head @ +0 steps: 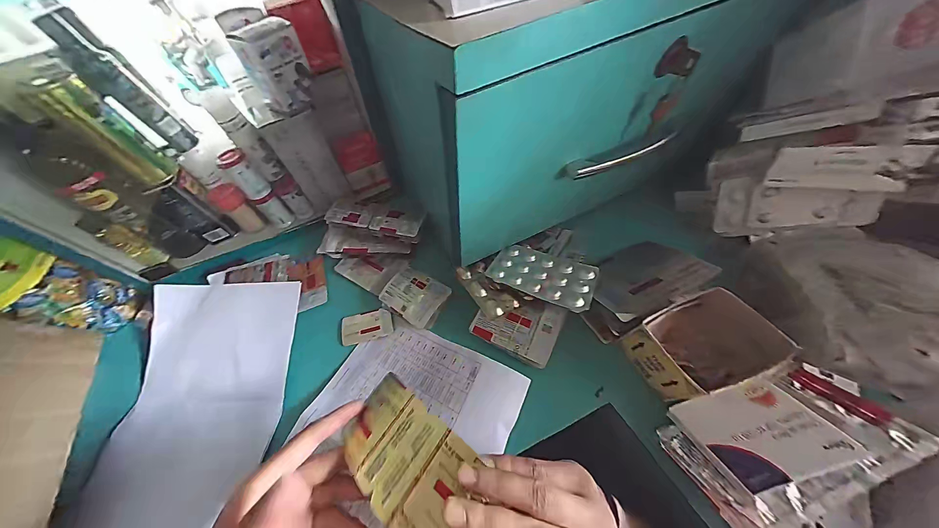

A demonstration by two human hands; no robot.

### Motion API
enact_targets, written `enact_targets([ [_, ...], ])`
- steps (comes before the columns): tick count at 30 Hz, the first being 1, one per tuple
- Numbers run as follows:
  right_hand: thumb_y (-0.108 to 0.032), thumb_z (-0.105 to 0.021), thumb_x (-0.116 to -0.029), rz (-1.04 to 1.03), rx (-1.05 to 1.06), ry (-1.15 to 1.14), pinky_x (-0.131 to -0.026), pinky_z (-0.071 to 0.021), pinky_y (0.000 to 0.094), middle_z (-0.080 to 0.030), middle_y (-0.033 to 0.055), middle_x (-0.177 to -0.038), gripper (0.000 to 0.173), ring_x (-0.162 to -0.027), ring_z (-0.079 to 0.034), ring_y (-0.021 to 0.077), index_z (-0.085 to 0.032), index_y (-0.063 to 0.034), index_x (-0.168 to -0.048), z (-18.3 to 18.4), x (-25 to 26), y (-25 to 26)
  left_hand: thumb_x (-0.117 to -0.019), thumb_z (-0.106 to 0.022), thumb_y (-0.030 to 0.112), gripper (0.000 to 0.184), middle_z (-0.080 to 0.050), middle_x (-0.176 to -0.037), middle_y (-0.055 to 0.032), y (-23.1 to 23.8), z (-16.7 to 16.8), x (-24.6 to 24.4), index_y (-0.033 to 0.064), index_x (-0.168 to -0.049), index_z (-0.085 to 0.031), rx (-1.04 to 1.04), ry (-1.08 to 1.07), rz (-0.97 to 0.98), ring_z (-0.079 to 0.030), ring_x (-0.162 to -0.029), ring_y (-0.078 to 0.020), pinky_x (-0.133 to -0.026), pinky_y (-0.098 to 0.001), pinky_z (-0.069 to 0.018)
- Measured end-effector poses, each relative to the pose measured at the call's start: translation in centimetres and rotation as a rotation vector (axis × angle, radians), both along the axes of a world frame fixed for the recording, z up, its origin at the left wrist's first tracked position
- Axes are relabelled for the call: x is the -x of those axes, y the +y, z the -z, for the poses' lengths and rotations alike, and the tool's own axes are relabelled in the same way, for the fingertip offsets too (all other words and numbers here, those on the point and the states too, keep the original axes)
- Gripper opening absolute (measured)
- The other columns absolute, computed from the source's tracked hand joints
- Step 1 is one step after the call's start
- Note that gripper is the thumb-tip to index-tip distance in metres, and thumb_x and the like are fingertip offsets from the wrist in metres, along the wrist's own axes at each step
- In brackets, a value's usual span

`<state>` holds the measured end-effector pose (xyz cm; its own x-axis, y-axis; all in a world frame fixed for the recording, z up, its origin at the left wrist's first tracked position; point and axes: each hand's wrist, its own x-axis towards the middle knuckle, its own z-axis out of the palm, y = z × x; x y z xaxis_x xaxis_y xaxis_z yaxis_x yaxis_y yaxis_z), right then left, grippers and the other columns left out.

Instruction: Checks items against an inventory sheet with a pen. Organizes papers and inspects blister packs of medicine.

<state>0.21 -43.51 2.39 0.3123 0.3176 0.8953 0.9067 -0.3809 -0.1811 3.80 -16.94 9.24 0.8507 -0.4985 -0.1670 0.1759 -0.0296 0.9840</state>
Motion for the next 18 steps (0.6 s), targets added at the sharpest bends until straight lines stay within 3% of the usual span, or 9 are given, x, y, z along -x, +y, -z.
enact_targets([
  [1, -0.007, -0.053, -0.1047, 0.002, 0.029, 0.019, -0.108, -0.0497, 0.0321, -0.071, 0.0138, -0.12, 0.018, -0.119, -0.067, 0.0231, -0.064, -0.0022, -0.118, 0.1, -0.3, -0.3, -0.105, -0.047, 0.03, 0.05, -0.074, -0.116, -0.0018, -0.7, 0.6, -0.9, 0.0061, -0.149, -0.045, 0.016, 0.036, -0.019, -0.075, -0.088, -0.0128, -0.068, -0.028, -0.063],
  [3, -0.009, -0.052, -0.1055, 0.048, 0.08, 0.077, -0.107, -0.052, 0.0335, -0.073, 0.0132, -0.119, 0.018, -0.119, -0.068, 0.0233, -0.067, -0.0053, -0.115, 0.3, -1.1, -1.3, -0.0958, -0.053, 0.005, 0.051, -0.074, -0.108, -0.0026, -2.1, 1.9, -2.3, 0.0065, -0.146, -0.049, 0.002, 0.053, -0.099, -0.073, -0.082, -0.0108, -0.064, -0.0242, -0.0616],
  [8, -0.009, -0.048, -0.1038, 0.308, 0.209, 0.192, -0.103, -0.0512, 0.0311, -0.074, 0.0099, -0.122, 0.024, -0.121, -0.067, 0.0222, -0.068, -0.0134, -0.116, 0.2, -1.9, -2.7, -0.0906, -0.054, -0.002, 0.061, -0.074, -0.107, -0.0088, -5.6, 4.8, -4.1, 0.0028, -0.15, -0.04, -0.016, -0.004, -0.226, -0.074, -0.094, -0.018, -0.081, -0.0322, -0.0631],
  [10, -0.021, -0.052, -0.1059, 0.307, 0.292, 0.289, -0.105, -0.0493, 0.034, -0.07, 0.0052, -0.131, 0.022, -0.129, -0.061, 0.0233, -0.067, -0.0186, -0.122, 0.3, -1.5, -2.8, -0.0894, -0.053, -0.005, 0.065, -0.074, -0.106, -0.0088, -5.4, 6.1, -4.4, 0.0023, -0.151, -0.034, 0.015, -0.099, -0.257, -0.074, -0.094, -0.0178, -0.084, -0.0328, -0.0626],
  [12, -0.038, -0.055, -0.1031, 0.248, 0.393, 0.404, -0.109, -0.047, 0.0453, -0.064, 0.0012, -0.141, 0.032, -0.138, -0.054, 0.0279, -0.063, -0.0238, -0.131, 0.9, -1.4, -2.7, -0.0865, -0.054, -0.005, 0.075, -0.074, -0.106, -0.0057, -4.3, 6.8, -4.7, 0.0032, -0.154, -0.023, 0.007, -0.18, -0.273, -0.075, -0.092, -0.0159, -0.081, -0.0312, -0.0633],
  [14, -0.038, -0.064, -0.0961, 0.2, 0.436, 0.46, -0.105, -0.0496, 0.0518, -0.062, 0.0028, -0.145, 0.042, -0.137, -0.055, 0.0311, -0.062, -0.0218, -0.135, 1.8, -1.4, -1.8, -0.0834, -0.057, -0.003, 0.082, -0.073, -0.104, -0.0028, -2.8, 6.6, -5.1, 0.0058, -0.156, -0.02, -0.038, -0.165, -0.245, -0.074, -0.086, -0.0131, -0.074, -0.0274, -0.0633],
  [16, -0.036, -0.069, -0.0926, 0.232, 0.473, 0.444, -0.1, -0.0514, 0.0515, -0.062, 0.0014, -0.144, 0.045, -0.132, -0.059, 0.0283, -0.063, -0.0209, -0.134, 2.4, -1.2, -0.3, -0.0825, -0.058, -0.001, 0.08, -0.073, -0.108, -0.0046, -1.3, 5.7, -5.9, 0.0094, -0.155, -0.025, -0.092, -0.063, -0.152, -0.075, -0.086, -0.0143, -0.072, -0.0277, -0.0635],
  [18, -0.041, -0.064, -0.0953, 0.294, 0.512, 0.376, -0.093, -0.0523, 0.0499, -0.064, -0.0011, -0.141, 0.039, -0.128, -0.061, 0.0265, -0.065, -0.0233, -0.13, 2.9, -0.7, 1.4, -0.083, -0.056, 0.002, 0.071, -0.072, -0.112, -0.0049, -0.5, 4.8, -6.8, 0.0102, -0.149, -0.033, -0.169, 0.013, -0.124, -0.074, -0.089, -0.0138, -0.072, -0.0283, -0.0633],
])
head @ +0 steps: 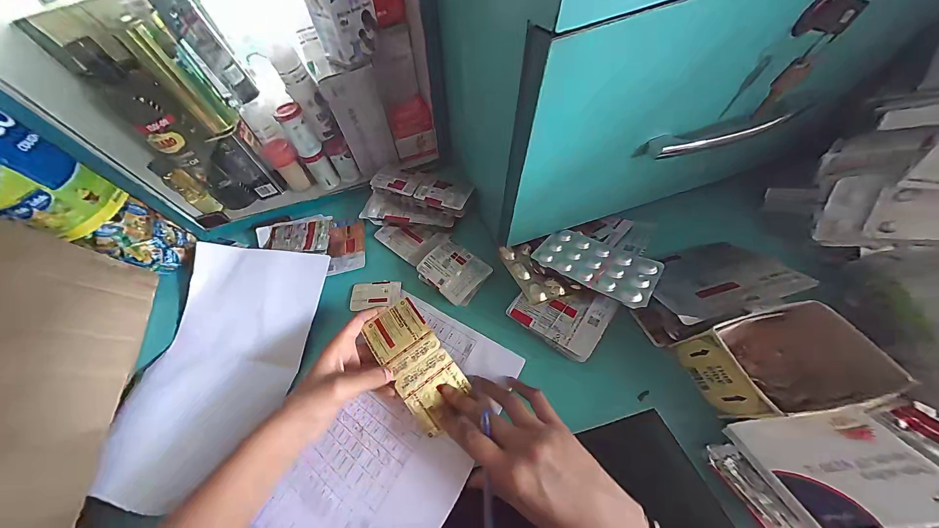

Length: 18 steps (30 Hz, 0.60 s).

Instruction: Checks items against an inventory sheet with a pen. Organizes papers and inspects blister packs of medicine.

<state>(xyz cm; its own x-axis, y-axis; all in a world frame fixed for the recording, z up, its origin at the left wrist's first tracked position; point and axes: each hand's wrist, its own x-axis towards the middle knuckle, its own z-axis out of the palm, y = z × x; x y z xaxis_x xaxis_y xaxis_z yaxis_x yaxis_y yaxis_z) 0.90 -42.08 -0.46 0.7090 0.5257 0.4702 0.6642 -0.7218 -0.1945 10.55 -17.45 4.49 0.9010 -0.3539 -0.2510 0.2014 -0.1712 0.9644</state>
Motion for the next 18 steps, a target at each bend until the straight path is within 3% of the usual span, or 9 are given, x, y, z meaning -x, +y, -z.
enact_targets([
  [2, -0.05, -0.06, -0.0958, -0.03, 0.015, -0.008, -0.09, -0.0504, 0.0491, -0.066, -0.0034, -0.14, 0.041, -0.128, -0.061, 0.0238, -0.065, -0.0261, -0.129, -0.2, 0.6, 0.9, -0.0918, -0.052, 0.008, 0.047, -0.069, -0.108, -0.0028, -0.2, -0.6, -0.7, 0.0073, -0.138, -0.048, -0.095, -0.002, -0.05, -0.072, -0.089, -0.0102, -0.075, -0.0271, -0.061],
  [4, -0.052, -0.059, -0.0965, -0.076, -0.039, 0.034, -0.09, -0.0517, 0.0449, -0.069, -0.0017, -0.134, 0.042, -0.126, -0.063, 0.021, -0.066, -0.0242, -0.127, -0.8, 0.7, 0.5, -0.0975, -0.056, 0.01, 0.026, -0.07, -0.103, -0.0015, -0.6, -0.5, -1.4, 0.0056, -0.123, -0.061, -0.129, -0.068, -0.069, -0.07, -0.09, -0.0073, -0.079, -0.0252, -0.0593],
  [6, -0.048, -0.056, -0.1006, -0.027, -0.148, 0.025, -0.092, -0.0536, 0.0367, -0.073, 0.0017, -0.125, 0.037, -0.118, -0.067, 0.0185, -0.07, -0.0194, -0.119, -1.3, 0.3, -0.6, -0.0964, -0.058, 0.008, 0.021, -0.07, -0.101, -0.0002, -1.3, -0.1, -1.5, 0.0048, -0.117, -0.062, -0.112, -0.118, -0.055, -0.068, -0.091, -0.0049, -0.083, -0.0242, -0.058],
  [8, -0.037, -0.058, -0.1024, 0.149, -0.227, -0.036, -0.091, -0.0525, 0.0339, -0.074, 0.0057, -0.123, 0.03, -0.112, -0.069, 0.0202, -0.074, -0.0141, -0.114, -2.2, -0.3, -1.9, -0.0953, -0.057, 0.007, 0.021, -0.069, -0.099, 0.0002, -2.0, 0.3, -1.4, 0.0053, -0.116, -0.061, -0.06, -0.125, -0.067, -0.069, -0.091, -0.0049, -0.083, -0.0244, -0.0587],
  [11, -0.021, -0.062, -0.0981, 0.467, -0.292, -0.131, -0.085, -0.0558, 0.0393, -0.076, 0.0136, -0.115, 0.025, -0.106, -0.072, 0.0282, -0.076, -0.0052, -0.112, -3.2, -2.4, -3.3, -0.0935, -0.054, 0.006, 0.021, -0.07, -0.092, 0.0022, -2.5, 1.2, -1.3, 0.0083, -0.114, -0.056, 0.075, -0.139, -0.099, -0.071, -0.085, -0.0055, -0.08, -0.0244, -0.0599],
  [13, -0.017, -0.065, -0.095, 0.612, -0.266, -0.12, -0.088, -0.0543, 0.0506, -0.072, 0.0172, -0.122, 0.029, -0.112, -0.068, 0.0386, -0.074, -0.0036, -0.119, -3.1, -4.4, -3.9, -0.0925, -0.053, 0.004, 0.026, -0.071, -0.091, 0.0033, -2.5, 1.6, -1.2, 0.0094, -0.118, -0.052, 0.117, -0.172, -0.093, -0.071, -0.083, -0.0046, -0.079, -0.0231, -0.0597],
  [15, -0.017, -0.066, -0.0935, 0.658, -0.216, -0.032, -0.098, -0.0439, 0.065, -0.065, 0.0156, -0.138, 0.038, -0.129, -0.057, 0.047, -0.07, -0.0093, -0.13, -2.9, -6.1, -4.5, -0.0941, -0.051, 0.005, 0.037, -0.072, -0.097, 0.002, -2.3, 1.9, -0.9, 0.0091, -0.131, -0.049, 0.124, -0.206, -0.058, -0.072, -0.087, -0.005, -0.082, -0.0232, -0.0596],
  [16, -0.018, -0.068, -0.0931, 0.669, -0.197, -0.012, -0.099, -0.0393, 0.0689, -0.064, 0.0136, -0.14, 0.038, -0.132, -0.054, 0.0481, -0.071, -0.0129, -0.13, -3.0, -6.7, -4.7, -0.0949, -0.051, 0.005, 0.043, -0.072, -0.101, 0.0006, -2.2, 2.0, -0.8, 0.0092, -0.138, -0.047, 0.122, -0.216, -0.042, -0.072, -0.089, -0.0056, -0.084, -0.0236, -0.0595],
  [18, -0.018, -0.067, -0.0946, 0.701, -0.189, -0.028, -0.099, -0.0362, 0.0703, -0.07, 0.0117, -0.133, 0.027, -0.128, -0.057, 0.047, -0.077, -0.0137, -0.119, -3.4, -7.3, -5.0, -0.0958, -0.051, 0.007, 0.049, -0.072, -0.105, -0.001, -2.0, 2.0, -0.8, 0.01, -0.144, -0.045, 0.116, -0.224, -0.027, -0.072, -0.093, -0.0064, -0.085, -0.0241, -0.0591],
])
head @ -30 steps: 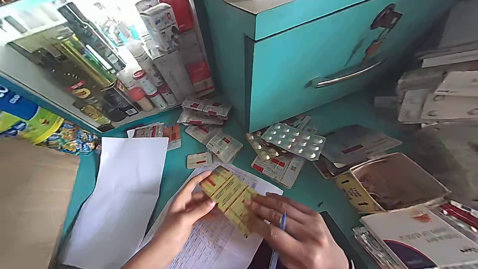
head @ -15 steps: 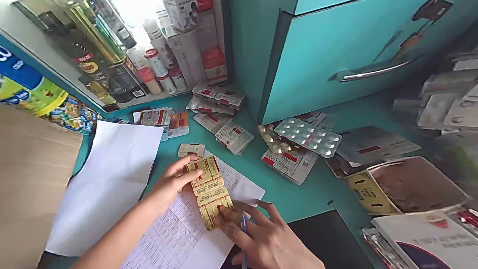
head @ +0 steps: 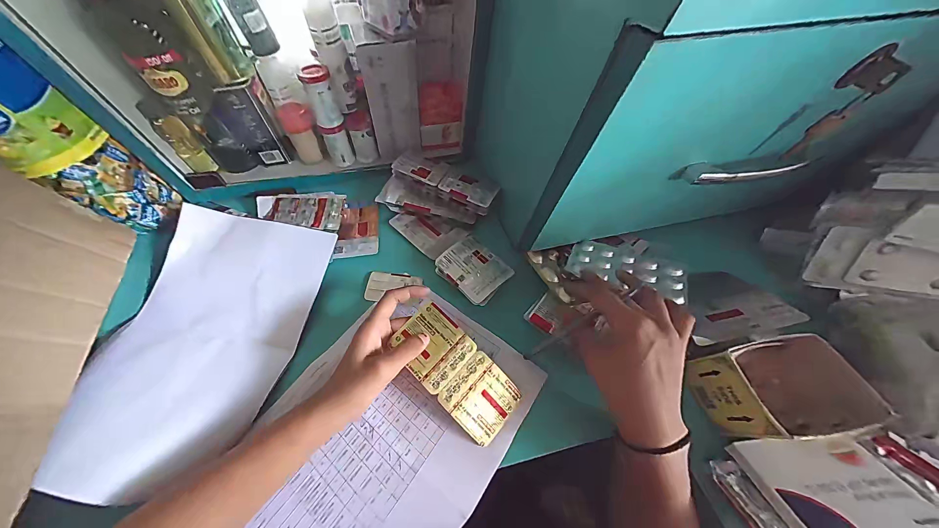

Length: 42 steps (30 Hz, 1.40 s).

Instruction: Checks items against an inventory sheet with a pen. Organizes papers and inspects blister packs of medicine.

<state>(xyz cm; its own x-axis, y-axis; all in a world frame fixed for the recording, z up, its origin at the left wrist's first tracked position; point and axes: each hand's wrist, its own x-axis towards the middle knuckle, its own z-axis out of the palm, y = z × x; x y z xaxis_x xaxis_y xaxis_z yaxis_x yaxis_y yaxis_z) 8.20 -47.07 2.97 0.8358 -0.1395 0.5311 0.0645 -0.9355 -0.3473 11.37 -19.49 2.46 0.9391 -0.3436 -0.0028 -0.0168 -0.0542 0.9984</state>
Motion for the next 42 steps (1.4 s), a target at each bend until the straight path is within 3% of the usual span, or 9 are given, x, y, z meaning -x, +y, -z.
enact_targets([
  [3, -0.015, -0.061, -0.0983, 0.063, -0.018, -0.087, -0.09, -0.0444, 0.0677, -0.075, 0.0183, -0.114, 0.024, -0.112, -0.067, 0.0472, -0.077, -0.0066, -0.113, -0.5, -0.2, -0.7, -0.0945, -0.051, 0.007, 0.049, -0.07, -0.113, -0.0012, 0.1, 0.1, -0.1, 0.0103, -0.144, -0.048, -0.002, -0.015, -0.011, -0.07, -0.098, -0.0067, -0.087, -0.0242, -0.058],
  [6, -0.012, -0.061, -0.0988, 0.108, -0.062, -0.171, -0.081, -0.0537, 0.0582, -0.076, 0.0216, -0.106, 0.023, -0.102, -0.071, 0.0435, -0.076, -0.0028, -0.113, -0.7, -0.3, -1.5, -0.0939, -0.05, 0.008, 0.052, -0.071, -0.116, -0.0007, 0.1, 0.1, -0.3, 0.0102, -0.145, -0.05, 0.014, 0.0, 0.003, -0.07, -0.101, -0.0065, -0.089, -0.0239, -0.0576],
  [9, -0.009, -0.06, -0.0996, 0.118, -0.119, -0.248, -0.08, -0.0556, 0.0457, -0.075, 0.0206, -0.104, 0.022, -0.095, -0.072, 0.0336, -0.075, -0.0006, -0.114, -0.6, -0.4, -2.4, -0.0926, -0.05, 0.006, 0.051, -0.071, -0.119, -0.0005, 0.2, 0.4, -0.4, 0.0068, -0.144, -0.052, 0.043, -0.017, 0.042, -0.069, -0.104, -0.0065, -0.092, -0.0242, -0.0572],
  [14, -0.005, -0.06, -0.0987, 0.097, -0.157, -0.296, -0.082, -0.0556, 0.0359, -0.075, 0.0218, -0.104, 0.021, -0.093, -0.073, 0.027, -0.074, 0.0037, -0.112, -0.3, -0.3, -2.8, -0.0909, -0.05, 0.003, 0.045, -0.07, -0.12, -0.0005, 0.4, 0.6, -0.5, 0.0062, -0.135, -0.057, 0.077, -0.037, 0.072, -0.068, -0.107, -0.0075, -0.093, -0.0255, -0.0575],
  [27, -0.009, -0.06, -0.0997, 0.039, -0.105, -0.299, -0.083, -0.056, 0.0354, -0.074, 0.0251, -0.103, 0.023, -0.094, -0.073, 0.03, -0.074, 0.0064, -0.11, 0.7, -0.1, -2.4, -0.0898, -0.051, -0.004, 0.048, -0.07, -0.115, 0.001, 0.5, 0.2, -0.4, 0.0038, -0.137, -0.045, 0.104, -0.02, 0.185, -0.07, -0.102, -0.0044, -0.09, -0.0235, -0.0588],
  [30, -0.012, -0.063, -0.0985, 0.029, -0.109, -0.302, -0.085, -0.055, 0.0359, -0.074, 0.0252, -0.103, 0.023, -0.097, -0.072, 0.0318, -0.075, 0.0061, -0.107, 0.9, -0.1, -2.5, -0.0929, -0.05, -0.004, 0.049, -0.069, -0.116, -0.0008, 0.5, -0.1, -0.4, 0.0059, -0.14, -0.043, 0.134, 0.037, 0.212, -0.073, -0.096, -0.0081, -0.078, -0.0249, -0.0633],
  [33, -0.017, -0.067, -0.0953, 0.023, -0.115, -0.299, -0.099, -0.0477, 0.0469, -0.073, 0.0273, -0.107, 0.024, -0.111, -0.065, 0.0438, -0.077, 0.0035, -0.102, 1.1, 0.0, -2.5, -0.094, -0.05, -0.005, 0.051, -0.069, -0.116, -0.0027, 0.4, -0.2, -0.3, 0.0045, -0.143, -0.041, 0.159, 0.053, 0.228, -0.073, -0.091, -0.0092, -0.072, -0.0251, -0.0638],
  [35, -0.019, -0.068, -0.0957, -0.011, -0.095, -0.296, -0.099, -0.0429, 0.0512, -0.07, 0.0305, -0.11, 0.024, -0.112, -0.061, 0.0466, -0.077, 0.0018, -0.102, 1.2, 0.2, -2.4, -0.0949, -0.049, -0.006, 0.05, -0.068, -0.116, -0.0033, 0.5, -0.2, -0.2, 0.0032, -0.143, -0.04, 0.165, 0.043, 0.244, -0.073, -0.091, -0.0084, -0.075, -0.025, -0.0633],
  [42, -0.013, -0.067, -0.099, -0.184, 0.018, -0.424, -0.091, -0.0449, 0.0308, -0.072, 0.0233, -0.095, 0.016, -0.099, -0.064, 0.0281, -0.076, 0.0006, -0.101, 1.8, 0.2, -2.5, -0.094, -0.049, -0.008, 0.05, -0.066, -0.117, -0.0074, 0.6, -0.3, -0.4, -0.001, -0.142, -0.039, 0.176, 0.009, 0.296, -0.072, -0.091, -0.0078, -0.077, -0.0248, -0.0624],
])
